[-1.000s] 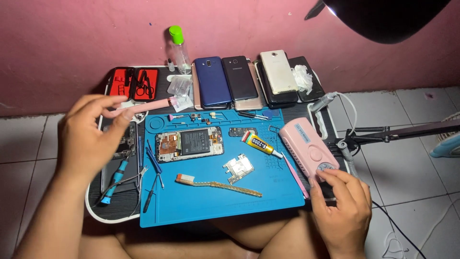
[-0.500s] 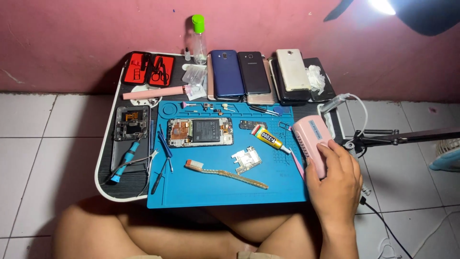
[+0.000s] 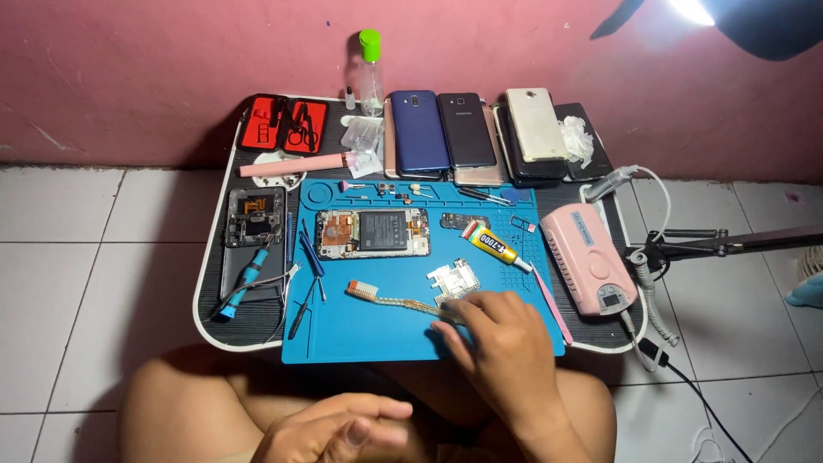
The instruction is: The person uses a pink tool to scrape a small circuit board, then uses a toothbrush to clean the board and a larger motherboard. The person handles the components with their hands, turning them over to clean different sides.
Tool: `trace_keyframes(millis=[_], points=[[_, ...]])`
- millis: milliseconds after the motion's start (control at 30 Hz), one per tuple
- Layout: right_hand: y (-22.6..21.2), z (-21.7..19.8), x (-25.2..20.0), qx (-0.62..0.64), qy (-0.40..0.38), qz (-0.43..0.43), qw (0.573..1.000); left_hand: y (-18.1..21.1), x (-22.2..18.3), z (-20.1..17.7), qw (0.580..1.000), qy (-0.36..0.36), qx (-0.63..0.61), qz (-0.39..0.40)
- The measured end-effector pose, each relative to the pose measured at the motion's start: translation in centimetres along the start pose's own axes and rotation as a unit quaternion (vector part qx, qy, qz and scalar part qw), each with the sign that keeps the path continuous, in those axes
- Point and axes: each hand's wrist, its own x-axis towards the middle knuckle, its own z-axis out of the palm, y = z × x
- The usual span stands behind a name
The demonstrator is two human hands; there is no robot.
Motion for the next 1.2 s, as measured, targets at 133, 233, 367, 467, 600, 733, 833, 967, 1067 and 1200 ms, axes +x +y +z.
trace_keyframes(millis=[133,233,367,467,600,733,833,967,1067,1200], points=[[-0.1,1.1,0.2,0.027,-0.018,0.017,0.999,0.7,0.5,1.1,0.994,0.005,-0.035,-0.107],[0.5,1.2,-0.3,0.065,-0.042,0.056,0.995,1.7,0.9,1.1,0.966,0.018,-0.03,-0.256],[1.7,0.1,0.0,0.101,-0.049,0.288,0.951,1.1,2.4,1.1,0.998,0.047,-0.046,-0.012],[2.6,-0.5,0.1,0.102,-0.025,0.353,0.93,2.7,5.6,0.7,0.992,0.067,0.046,0.093],[2.5,0.5,0.3,0.168,0.023,0.31,0.935,4.8,14.8,-1.5,0.909,0.203,0.198,0.307],[2.4,2.2,-0.1,0.206,0.028,0.324,0.923,5.1,28.1,-4.3,0.908,0.291,0.193,0.233],[2.8,2.6,-0.2,0.198,0.041,0.347,0.916,4.0,35.7,-6.1,0.843,0.373,0.223,0.315],[3.4,2.6,0.2,0.21,0.02,0.378,0.901,4.1,38.2,-6.5,0.859,0.384,0.229,0.25],[3.5,2.5,0.1,0.215,0.013,0.384,0.898,3.7,38.2,-6.6,0.843,0.393,0.25,0.27],[3.5,2.1,0.5,0.236,0.018,0.384,0.892,3.8,37.7,-7.4,0.775,0.429,0.253,0.389]])
